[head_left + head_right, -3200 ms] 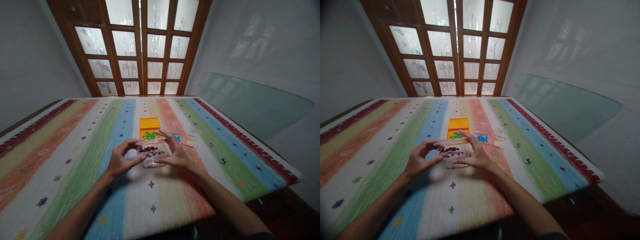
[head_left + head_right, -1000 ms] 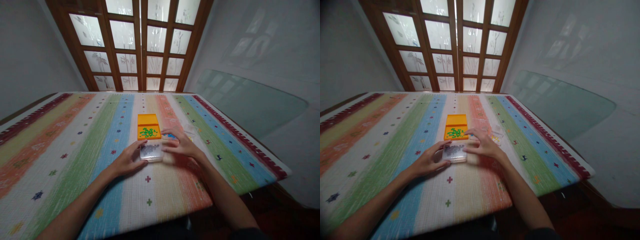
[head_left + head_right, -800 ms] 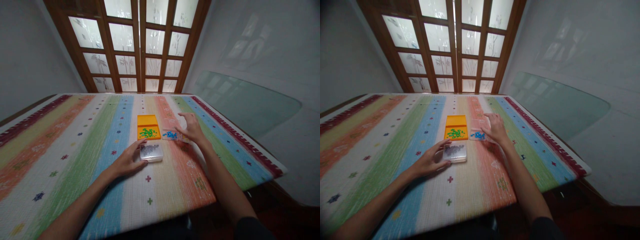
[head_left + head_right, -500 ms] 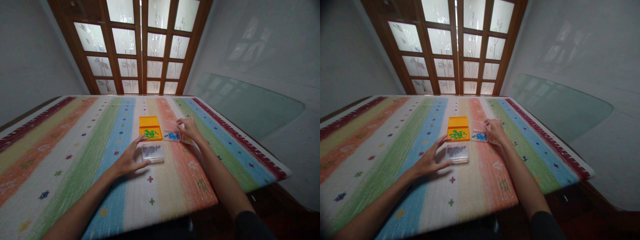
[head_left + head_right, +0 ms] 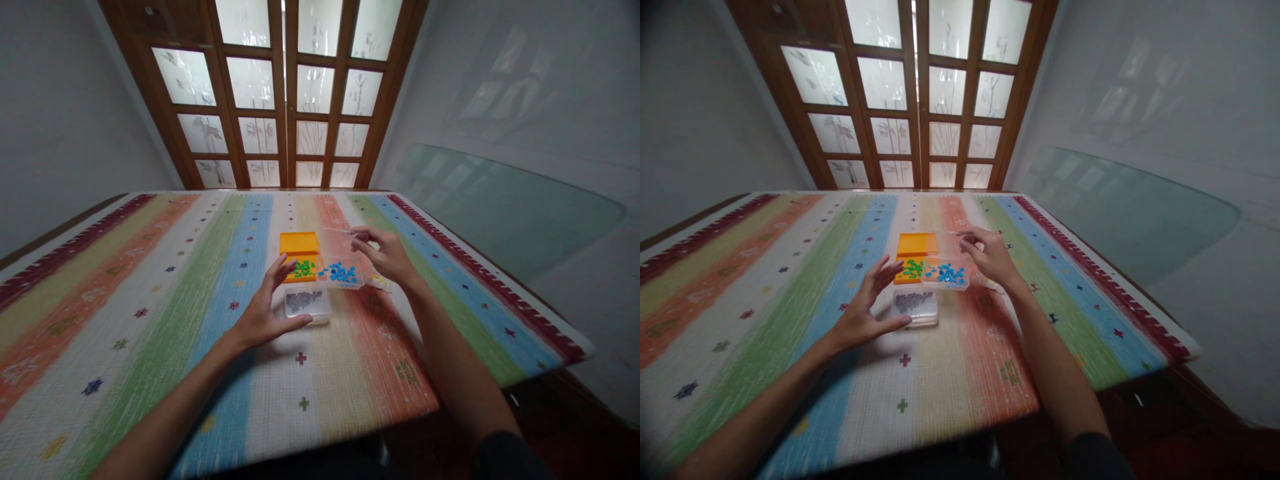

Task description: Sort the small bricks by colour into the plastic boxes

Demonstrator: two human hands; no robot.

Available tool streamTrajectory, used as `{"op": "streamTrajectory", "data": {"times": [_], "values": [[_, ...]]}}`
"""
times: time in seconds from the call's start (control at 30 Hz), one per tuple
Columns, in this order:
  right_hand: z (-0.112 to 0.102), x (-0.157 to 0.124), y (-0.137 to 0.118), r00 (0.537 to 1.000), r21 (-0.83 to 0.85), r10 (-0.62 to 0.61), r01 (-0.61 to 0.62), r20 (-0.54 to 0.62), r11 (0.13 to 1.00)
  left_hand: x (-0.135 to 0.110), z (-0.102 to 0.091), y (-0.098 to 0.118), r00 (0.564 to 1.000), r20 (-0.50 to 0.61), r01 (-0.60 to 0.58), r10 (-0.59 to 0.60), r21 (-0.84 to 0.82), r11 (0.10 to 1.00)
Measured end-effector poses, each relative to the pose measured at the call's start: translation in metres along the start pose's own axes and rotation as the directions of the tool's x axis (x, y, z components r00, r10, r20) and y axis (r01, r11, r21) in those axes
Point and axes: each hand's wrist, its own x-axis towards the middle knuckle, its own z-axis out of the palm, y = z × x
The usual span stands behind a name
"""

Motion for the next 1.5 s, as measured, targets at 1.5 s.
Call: {"op": "streamTrajectory", "data": {"times": [1.5], "values": [[0.071, -0.055, -0.037, 0.962, 0.247, -0.270, 0.254, 0.034, 0.935, 0.006, -0.010, 0.009, 0.990, -0.140, -0.038, 0.000, -0.268, 0.963]]}}
